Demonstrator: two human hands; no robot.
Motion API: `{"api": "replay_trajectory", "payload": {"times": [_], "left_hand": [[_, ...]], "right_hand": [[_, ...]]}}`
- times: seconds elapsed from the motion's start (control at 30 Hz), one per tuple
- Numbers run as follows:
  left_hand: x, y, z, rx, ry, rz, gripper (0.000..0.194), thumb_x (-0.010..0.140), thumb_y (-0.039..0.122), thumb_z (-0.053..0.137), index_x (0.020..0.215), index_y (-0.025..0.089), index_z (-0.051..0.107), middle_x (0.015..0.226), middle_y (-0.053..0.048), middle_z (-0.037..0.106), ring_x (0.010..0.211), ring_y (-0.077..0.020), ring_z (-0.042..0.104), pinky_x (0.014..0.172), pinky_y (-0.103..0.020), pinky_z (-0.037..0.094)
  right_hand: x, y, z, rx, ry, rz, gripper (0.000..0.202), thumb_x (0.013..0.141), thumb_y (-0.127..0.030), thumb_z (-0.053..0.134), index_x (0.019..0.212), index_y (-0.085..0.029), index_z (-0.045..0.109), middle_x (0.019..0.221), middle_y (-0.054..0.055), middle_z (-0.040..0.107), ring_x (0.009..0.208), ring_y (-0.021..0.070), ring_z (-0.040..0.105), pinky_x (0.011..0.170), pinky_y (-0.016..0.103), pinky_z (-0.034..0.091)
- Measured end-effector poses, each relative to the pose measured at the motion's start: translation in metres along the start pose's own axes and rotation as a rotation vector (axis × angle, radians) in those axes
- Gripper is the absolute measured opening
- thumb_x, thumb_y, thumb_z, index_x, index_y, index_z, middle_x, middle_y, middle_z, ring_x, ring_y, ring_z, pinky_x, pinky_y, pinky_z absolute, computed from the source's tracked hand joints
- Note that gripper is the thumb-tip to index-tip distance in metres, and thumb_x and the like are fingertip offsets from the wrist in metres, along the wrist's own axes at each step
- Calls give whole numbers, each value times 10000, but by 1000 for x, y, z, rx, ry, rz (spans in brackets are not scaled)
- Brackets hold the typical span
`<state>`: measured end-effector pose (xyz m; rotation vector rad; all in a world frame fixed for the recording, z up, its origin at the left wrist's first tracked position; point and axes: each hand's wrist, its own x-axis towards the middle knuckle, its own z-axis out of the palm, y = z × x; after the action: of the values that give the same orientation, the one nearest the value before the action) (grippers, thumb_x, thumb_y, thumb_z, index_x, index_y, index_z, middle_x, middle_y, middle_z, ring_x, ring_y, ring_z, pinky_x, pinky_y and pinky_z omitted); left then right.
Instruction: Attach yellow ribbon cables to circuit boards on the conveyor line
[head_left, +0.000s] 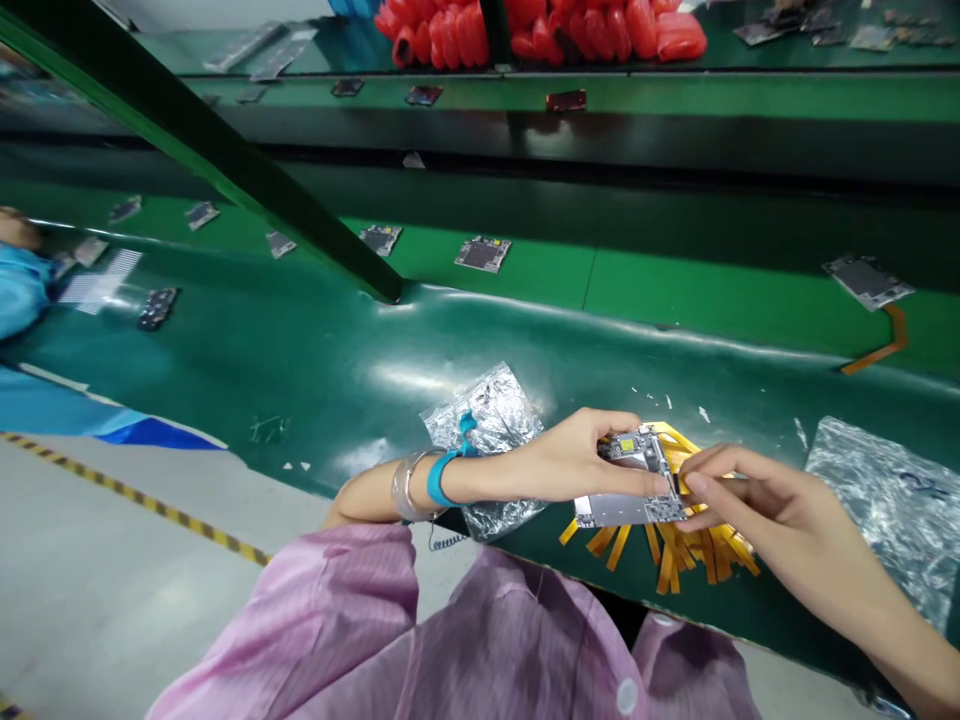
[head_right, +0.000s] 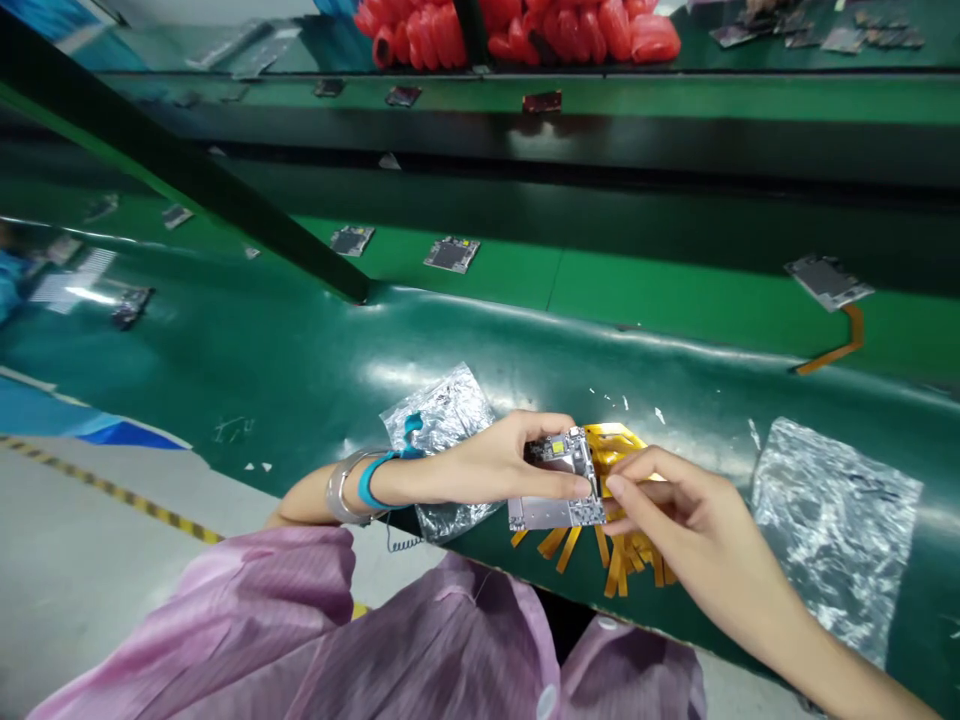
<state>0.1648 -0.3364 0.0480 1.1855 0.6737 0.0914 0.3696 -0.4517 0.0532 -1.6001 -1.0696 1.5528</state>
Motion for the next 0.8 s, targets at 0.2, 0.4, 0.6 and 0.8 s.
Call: {"api": "replay_trajectory", "payload": {"times": [0.2, 0.4, 0.6, 0.8], "left_hand": [[-5, -7, -1, 19, -53, -11, 377, 825, 478, 795, 988, 167, 657, 879, 9, 627, 701, -96, 533, 613, -237, 407], [-7, -4, -2, 66, -72, -27, 369, 810, 461, 803, 962, 162, 649, 856, 7, 614, 688, -100, 520, 607, -239, 419], [-7, -1, -1, 103, -59, -7, 353, 803, 448, 800, 963, 157, 680, 862, 3, 623, 680, -100, 508, 597, -238, 408], [-6, 2, 0, 72, -44, -26, 379, 789, 469, 817, 958, 158, 680, 849, 1, 621, 711, -111, 518, 594, -225, 400]], "right_hand": [[-1, -3, 4, 46, -34, 4, 292, 905, -485, 750, 768, -228, 722, 876, 24, 742, 738, 151, 777, 741, 209, 648], [-1, -3, 3, 29, -74, 27, 281, 894, -478, 767, 779, -223, 735, 817, 19, 740, 745, 168, 793, 709, 196, 641], [-3, -5, 4, -10, -61, -11, 296, 905, -473, 749, 750, -221, 732, 745, 23, 739, 698, 169, 777, 647, 204, 626], [-2, -10, 4, 14, -56, -15, 290, 869, -492, 779, 755, -228, 737, 755, 28, 753, 702, 184, 773, 677, 250, 650]]}}
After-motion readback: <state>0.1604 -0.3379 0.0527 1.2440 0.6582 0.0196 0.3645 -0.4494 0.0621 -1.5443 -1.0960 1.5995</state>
